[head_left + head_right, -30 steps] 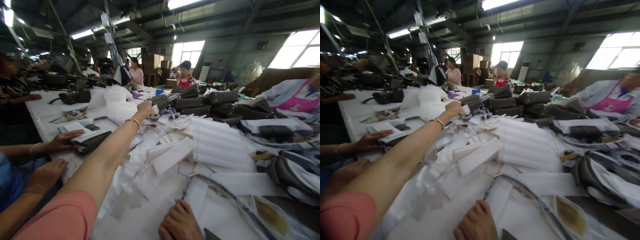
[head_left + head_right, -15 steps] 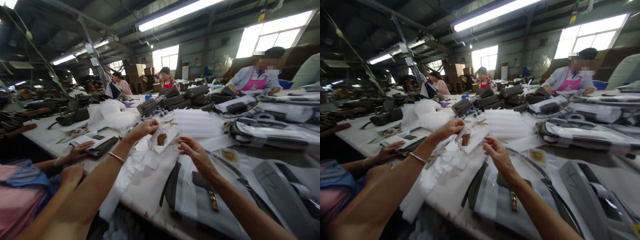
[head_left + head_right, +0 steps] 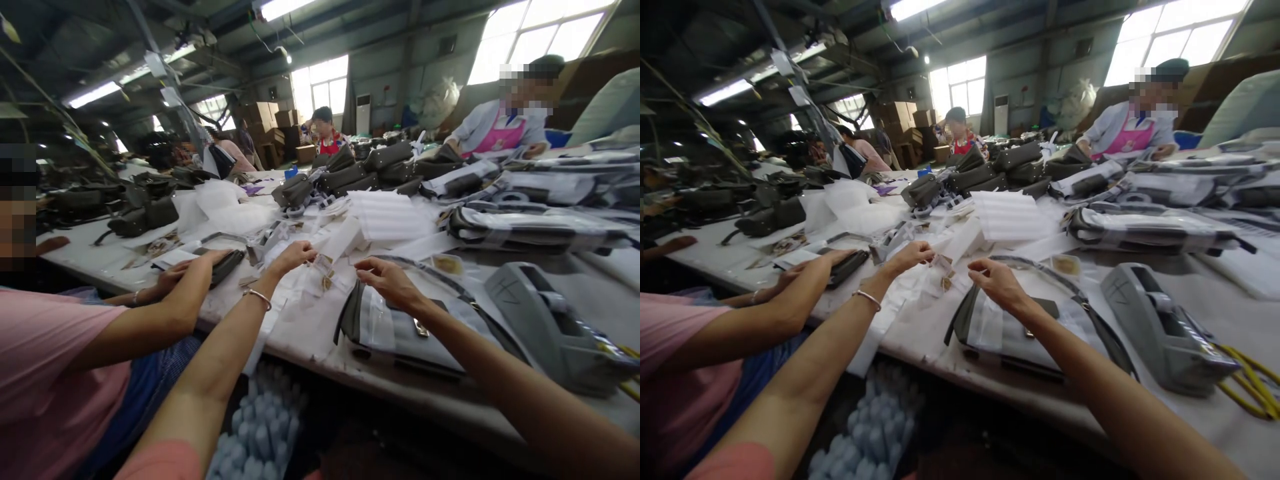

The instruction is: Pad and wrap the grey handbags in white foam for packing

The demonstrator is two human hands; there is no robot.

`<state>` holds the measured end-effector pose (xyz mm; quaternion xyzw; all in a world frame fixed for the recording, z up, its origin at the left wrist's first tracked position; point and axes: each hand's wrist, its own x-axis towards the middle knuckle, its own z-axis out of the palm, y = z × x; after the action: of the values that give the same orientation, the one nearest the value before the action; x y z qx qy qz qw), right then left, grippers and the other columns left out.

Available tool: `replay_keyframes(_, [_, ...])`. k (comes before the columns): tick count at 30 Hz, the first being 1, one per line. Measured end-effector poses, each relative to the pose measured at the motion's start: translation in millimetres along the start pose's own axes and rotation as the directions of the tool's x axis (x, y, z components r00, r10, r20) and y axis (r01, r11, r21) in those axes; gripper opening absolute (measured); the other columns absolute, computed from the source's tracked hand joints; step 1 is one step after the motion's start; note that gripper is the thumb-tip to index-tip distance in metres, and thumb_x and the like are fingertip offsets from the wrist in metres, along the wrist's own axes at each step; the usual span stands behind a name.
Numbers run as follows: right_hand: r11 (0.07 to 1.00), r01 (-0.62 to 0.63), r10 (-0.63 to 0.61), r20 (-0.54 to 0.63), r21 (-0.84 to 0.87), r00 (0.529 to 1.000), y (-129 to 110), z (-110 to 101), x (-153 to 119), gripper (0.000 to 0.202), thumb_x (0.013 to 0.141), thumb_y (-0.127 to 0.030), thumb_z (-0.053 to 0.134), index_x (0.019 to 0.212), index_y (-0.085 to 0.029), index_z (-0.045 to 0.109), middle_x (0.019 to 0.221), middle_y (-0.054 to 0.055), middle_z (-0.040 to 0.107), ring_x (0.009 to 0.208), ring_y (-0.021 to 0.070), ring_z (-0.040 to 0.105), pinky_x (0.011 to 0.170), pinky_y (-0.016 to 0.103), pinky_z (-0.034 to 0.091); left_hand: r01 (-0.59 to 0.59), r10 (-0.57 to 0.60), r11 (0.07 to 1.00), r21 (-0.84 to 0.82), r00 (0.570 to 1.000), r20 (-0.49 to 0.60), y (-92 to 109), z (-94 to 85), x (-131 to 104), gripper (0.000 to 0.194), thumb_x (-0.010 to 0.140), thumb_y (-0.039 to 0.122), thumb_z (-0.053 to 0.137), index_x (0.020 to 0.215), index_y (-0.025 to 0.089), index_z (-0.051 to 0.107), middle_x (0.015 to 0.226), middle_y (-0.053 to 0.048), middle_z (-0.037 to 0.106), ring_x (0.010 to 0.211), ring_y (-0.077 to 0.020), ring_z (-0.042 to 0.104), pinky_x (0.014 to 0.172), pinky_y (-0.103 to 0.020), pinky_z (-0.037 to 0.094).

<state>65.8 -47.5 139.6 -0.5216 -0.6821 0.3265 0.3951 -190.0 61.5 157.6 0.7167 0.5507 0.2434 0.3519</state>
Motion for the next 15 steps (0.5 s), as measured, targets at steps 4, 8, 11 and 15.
replay_keyframes(4, [1.0,0.023,-0.023,0.014,0.018,1.0,-10.2,13.2,7.1,0.025,0.084,-0.034,0.062,0.101,-0.02,0.073,0.095,0.005,0.075,0.081,0.0182,0.066,0.079,0.032,0.049,-0.039,0.028,0.955,-0.294,0.999,-0.043,8.6,-21.6,-1.5,0.027,0.09,0.041,0.062,0.082,0.016,0.054,0.075,0.001,0.062,0.067,-0.0114,0.064,0.066,-0.025,0.054])
replay_keyframes(8, [0.996,0.021,-0.022,0.011,0.087,1.0,-17.8,28.7,10.6,0.029,0.082,-0.038,0.064,0.103,-0.019,0.072,0.095,0.005,0.073,0.08,0.0177,0.065,0.074,0.032,0.051,-0.048,0.061,0.853,-0.52,0.998,0.009,20.2,-22.8,-10.8,0.037,0.082,0.047,0.072,0.081,0.018,0.049,0.068,0.002,0.058,0.059,-0.0133,0.063,0.057,-0.025,0.053])
replay_keyframes(11, [0.966,-0.022,0.019,0.014,0.258,1.0,-24.3,34.4,9.1,0.039,0.078,-0.04,0.07,0.11,-0.019,0.066,0.107,0.007,0.069,0.08,0.0168,0.064,0.069,0.03,0.053,-0.048,0.115,0.77,-0.636,0.991,0.065,26.9,-11.2,-24.4,0.041,0.077,0.046,0.078,0.077,0.018,0.048,0.061,0.006,0.051,0.051,-0.0087,0.055,0.053,-0.021,0.049])
replay_keyframes(15, [0.843,-0.146,0.114,0.094,0.518,0.989,-31.3,34.4,4.1,0.056,0.074,-0.044,0.075,0.122,-0.021,0.057,0.119,0.009,0.063,0.086,0.0177,0.067,0.066,0.029,0.057,-0.027,0.16,0.677,-0.736,0.981,0.112,33.3,7.3,-46.9,0.04,0.078,0.046,0.076,0.079,0.017,0.048,0.067,0.004,0.057,0.054,-0.0076,0.056,0.054,-0.018,0.048])
